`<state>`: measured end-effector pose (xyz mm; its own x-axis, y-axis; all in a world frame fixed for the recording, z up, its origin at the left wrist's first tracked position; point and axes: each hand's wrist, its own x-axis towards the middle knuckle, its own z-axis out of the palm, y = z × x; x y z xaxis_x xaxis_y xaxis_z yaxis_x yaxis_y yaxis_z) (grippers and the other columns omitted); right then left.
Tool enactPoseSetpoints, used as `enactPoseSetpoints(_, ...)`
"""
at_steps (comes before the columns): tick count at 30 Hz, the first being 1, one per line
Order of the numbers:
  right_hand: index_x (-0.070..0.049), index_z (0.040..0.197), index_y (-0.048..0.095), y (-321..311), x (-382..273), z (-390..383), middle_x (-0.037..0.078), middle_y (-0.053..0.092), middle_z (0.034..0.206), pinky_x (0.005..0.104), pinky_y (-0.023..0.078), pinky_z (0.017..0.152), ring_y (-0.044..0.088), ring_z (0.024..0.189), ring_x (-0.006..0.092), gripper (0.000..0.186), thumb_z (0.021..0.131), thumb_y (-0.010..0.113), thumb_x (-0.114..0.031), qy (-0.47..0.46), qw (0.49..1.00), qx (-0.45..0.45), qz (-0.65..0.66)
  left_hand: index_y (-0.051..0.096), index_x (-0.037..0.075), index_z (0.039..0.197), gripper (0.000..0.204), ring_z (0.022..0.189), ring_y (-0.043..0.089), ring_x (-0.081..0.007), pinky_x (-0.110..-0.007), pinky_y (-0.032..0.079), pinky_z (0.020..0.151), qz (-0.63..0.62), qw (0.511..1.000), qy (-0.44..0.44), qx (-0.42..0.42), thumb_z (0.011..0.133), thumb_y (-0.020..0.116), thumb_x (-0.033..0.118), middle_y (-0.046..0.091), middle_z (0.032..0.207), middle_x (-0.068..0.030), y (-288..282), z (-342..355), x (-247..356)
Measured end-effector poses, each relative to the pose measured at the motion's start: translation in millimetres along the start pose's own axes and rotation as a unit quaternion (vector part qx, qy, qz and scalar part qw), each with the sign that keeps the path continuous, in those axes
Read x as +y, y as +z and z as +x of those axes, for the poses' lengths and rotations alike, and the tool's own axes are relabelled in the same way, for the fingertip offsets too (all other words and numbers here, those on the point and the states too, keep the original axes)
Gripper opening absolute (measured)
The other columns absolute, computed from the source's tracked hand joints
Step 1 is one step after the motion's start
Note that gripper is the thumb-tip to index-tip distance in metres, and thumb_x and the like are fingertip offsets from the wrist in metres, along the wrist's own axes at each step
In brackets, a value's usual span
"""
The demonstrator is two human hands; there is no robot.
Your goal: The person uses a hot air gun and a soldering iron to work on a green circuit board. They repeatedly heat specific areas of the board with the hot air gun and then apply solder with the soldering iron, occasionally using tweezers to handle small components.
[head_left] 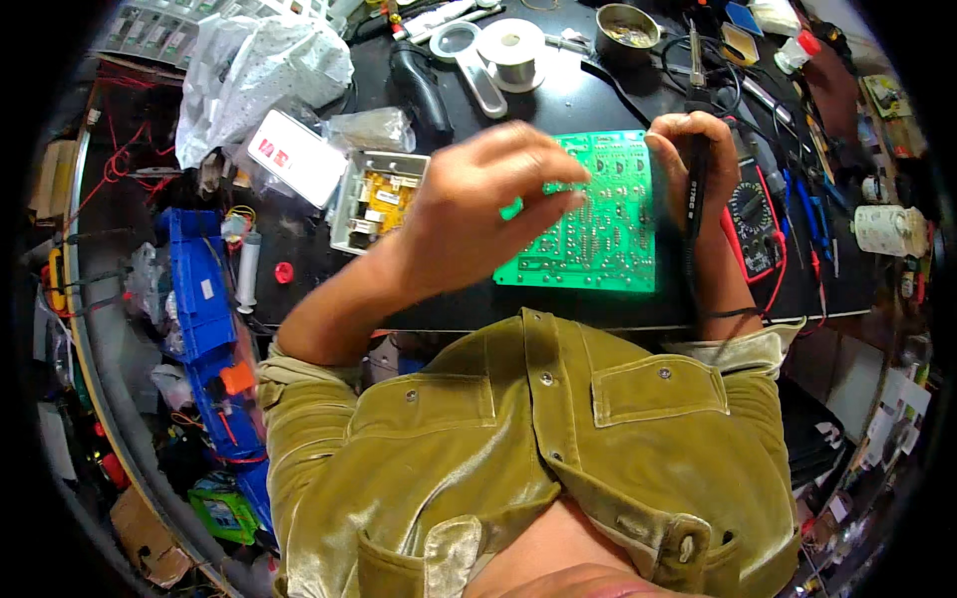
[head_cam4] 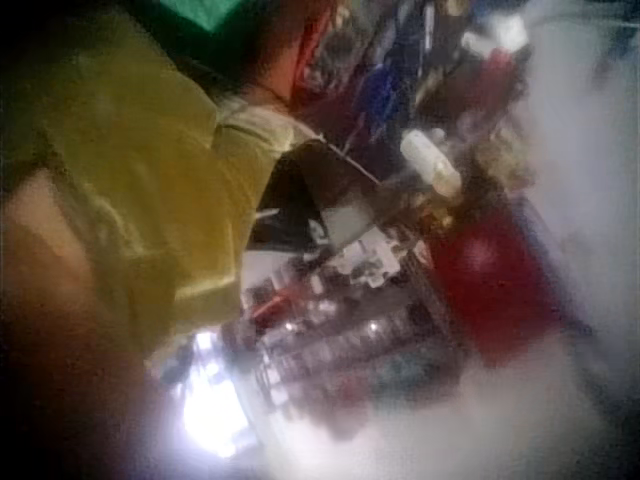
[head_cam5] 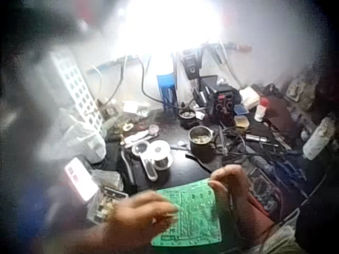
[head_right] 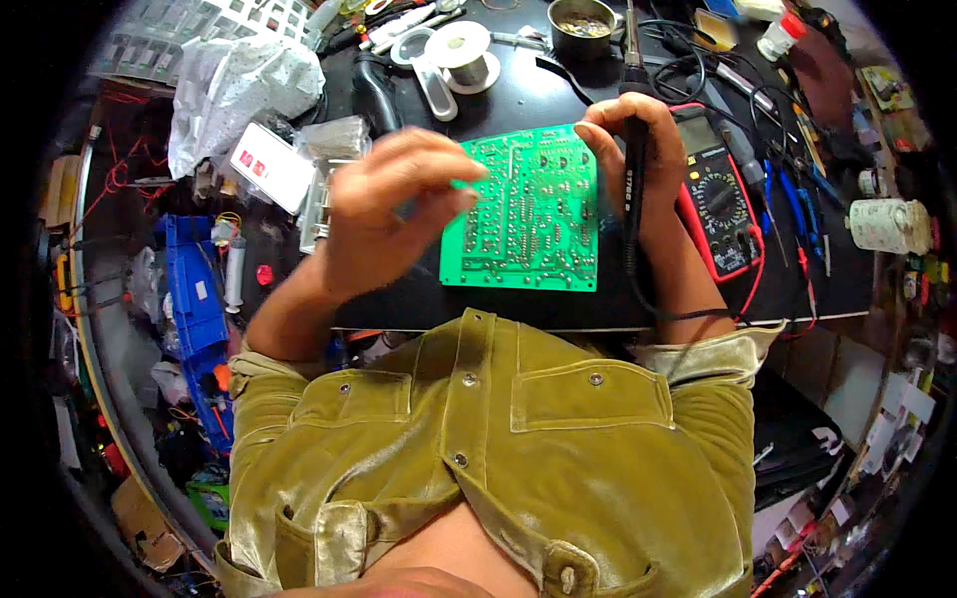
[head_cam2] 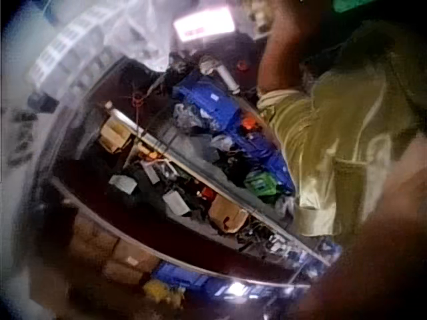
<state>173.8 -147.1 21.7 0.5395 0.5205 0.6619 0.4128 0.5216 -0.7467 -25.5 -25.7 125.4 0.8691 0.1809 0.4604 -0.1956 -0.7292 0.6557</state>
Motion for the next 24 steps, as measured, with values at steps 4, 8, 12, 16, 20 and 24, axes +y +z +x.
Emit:
enactPoseSetpoints(4,-0.003,0.099,0.053,3,0,5,0.007,0.063,0.080,0.0224,0.050,0.064,0.061,0.070,0.0103,0.028,0.079,0.072,0.003,-0.026,0.999,0.012,0.028,0.062,0.001,0.114,0.027,0.078,0.057,-0.0071,-0.021,0.048,0.066,-0.185,0.961,-0.200,-0.040,0.091,0.061,0.015,0.063,0.098,-0.0043,51,-18,-19)
enactPoseSetpoints(8,-0.002,0.100,0.052,12,-8,-2,0.008,0.064,0.081,0.0227,0.051,0.064,0.063,0.072,0.0117,0.032,0.077,0.073,0.004,-0.031,0.999,-0.001,0.038,0.054,0.002,0.127,0.041,0.074,0.052,-0.0049,-0.019,0.043,0.062,-0.387,0.886,-0.252,0.053,0.092,0.062,0.022,0.061,0.098,-0.0020,71,2,-25)
enactPoseSetpoints(12,-0.002,0.100,0.051,17,-13,-3,0.008,0.064,0.078,0.0232,0.051,0.063,0.063,0.072,0.0121,0.035,0.075,0.074,0.005,-0.042,0.997,-0.029,0.054,0.065,-0.002,0.103,0.016,0.071,0.054,-0.0067,-0.020,0.045,0.063,-0.360,0.912,-0.143,0.139,0.090,0.061,0.007,0.064,0.090,-0.0046,77,5,-36)
enactPoseSetpoints(16,-0.003,0.101,0.050,15,-11,-4,0.009,0.063,0.078,0.0236,0.051,0.062,0.063,0.071,0.0125,0.038,0.073,0.075,0.005,-0.032,0.998,-0.035,0.051,0.067,-0.001,0.098,0.013,0.072,0.062,-0.0096,-0.021,0.052,0.065,-0.308,0.922,-0.110,0.207,0.087,0.064,0.006,0.066,0.091,-0.0075,57,-4,-52)
enactPoseSetpoints(20,-0.003,0.102,0.049,19,-13,-4,0.009,0.064,0.078,0.0234,0.051,0.062,0.063,0.071,0.0124,0.039,0.074,0.075,0.005,-0.012,0.994,-0.056,0.090,0.067,-0.001,0.097,0.011,0.071,0.063,-0.0105,-0.022,0.052,0.064,-0.334,0.910,-0.059,0.240,0.087,0.064,0.003,0.066,0.089,-0.0083,65,-7,-52)
enactPoseSetpoints(24,-0.003,0.102,0.049,21,-16,-6,0.009,0.064,0.079,0.0240,0.051,0.063,0.063,0.071,0.0127,0.038,0.075,0.074,0.005,-0.023,0.994,-0.070,0.082,0.067,-0.002,0.096,0.011,0.070,0.064,-0.0120,-0.023,0.051,0.061,-0.255,0.942,0.000,0.218,0.086,0.063,-0.001,0.065,0.085,-0.0096,72,-7,-52)
